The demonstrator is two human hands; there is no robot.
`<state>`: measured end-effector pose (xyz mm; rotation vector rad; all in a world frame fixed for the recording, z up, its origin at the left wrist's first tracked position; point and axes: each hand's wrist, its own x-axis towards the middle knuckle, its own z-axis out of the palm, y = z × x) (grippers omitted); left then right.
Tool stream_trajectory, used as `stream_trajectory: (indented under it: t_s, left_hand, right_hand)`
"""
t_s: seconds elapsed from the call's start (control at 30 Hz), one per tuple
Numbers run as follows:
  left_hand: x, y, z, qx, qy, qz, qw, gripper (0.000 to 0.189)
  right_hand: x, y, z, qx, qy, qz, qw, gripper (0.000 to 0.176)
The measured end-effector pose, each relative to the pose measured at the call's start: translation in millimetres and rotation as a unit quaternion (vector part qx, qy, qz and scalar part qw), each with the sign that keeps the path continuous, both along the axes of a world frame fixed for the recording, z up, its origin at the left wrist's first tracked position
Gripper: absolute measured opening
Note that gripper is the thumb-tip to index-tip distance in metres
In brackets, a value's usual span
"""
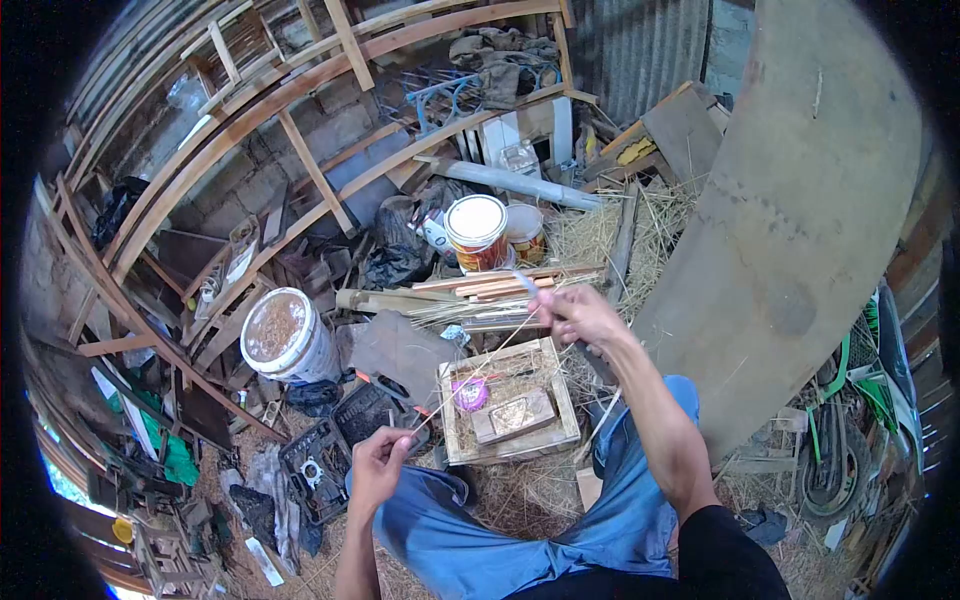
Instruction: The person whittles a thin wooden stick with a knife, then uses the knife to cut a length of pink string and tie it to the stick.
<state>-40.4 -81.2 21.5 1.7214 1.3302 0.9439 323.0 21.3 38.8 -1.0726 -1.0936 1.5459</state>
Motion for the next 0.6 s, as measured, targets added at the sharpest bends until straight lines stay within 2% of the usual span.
stream_trajectory:
  t_s: [0.1, 0.13, 0.17, 0.27, 0.3, 0.33, 0.37, 0.43, 0.5, 0.53, 0.6]
  left_hand:
    - [-10, 4, 3, 0.002, 0.005, 0.01, 1.0, 0.014]
    - [-8, 9, 3, 0.0, 0.004, 0.014, 1.0, 0.015]
    - [-3, 17, 2, -0.002, 0.001, 0.018, 1.0, 0.016]
    - [36, 44, -6, 0.068, -0.021, 0.038, 0.997, 0.019]
    - [53, 50, -8, 0.097, -0.047, 0.042, 0.993, 0.019]
    - [67, 55, -9, 0.083, -0.022, 0.049, 0.995, 0.019]
    - [79, 60, -9, 0.068, 0.005, 0.054, 0.996, 0.018]
    - [98, 60, -4, 0.09, 0.04, 0.039, 0.994, 0.016]
    - [106, 55, -2, 0.173, 0.03, 0.022, 0.984, 0.014]
    - [104, 55, -6, 0.205, 0.036, 0.011, 0.978, 0.013]
    - [97, 46, -6, 0.193, 0.053, 0.012, 0.98, 0.013]
  right_hand:
    - [22, 10, 5, 0.05, -0.024, -0.142, 0.988, 0.031]
    - [22, 8, 11, 0.05, 0.038, -0.213, 0.975, 0.032]
    - [19, 10, 8, 0.052, 0.038, -0.21, 0.976, 0.032]
    - [-9, -2, -7, 0.107, -0.002, -0.092, 0.99, 0.033]
    - [-26, -11, -7, 0.096, -0.048, -0.026, 0.994, 0.035]
    - [-46, -22, -1, 0.0, -0.115, 0.015, 0.993, 0.039]
    - [-64, -22, -29, 0.046, -0.08, 0.066, 0.994, 0.045]
    - [-80, -27, -36, 0.033, 0.014, 0.152, 0.988, 0.041]
    - [-80, -25, -34, 0.021, 0.068, 0.168, 0.983, 0.039]
    - [-77, -22, -32, 0.006, 0.069, 0.138, 0.988, 0.038]
    - [-67, -19, -23, -0.001, 0.067, 0.101, 0.993, 0.038]
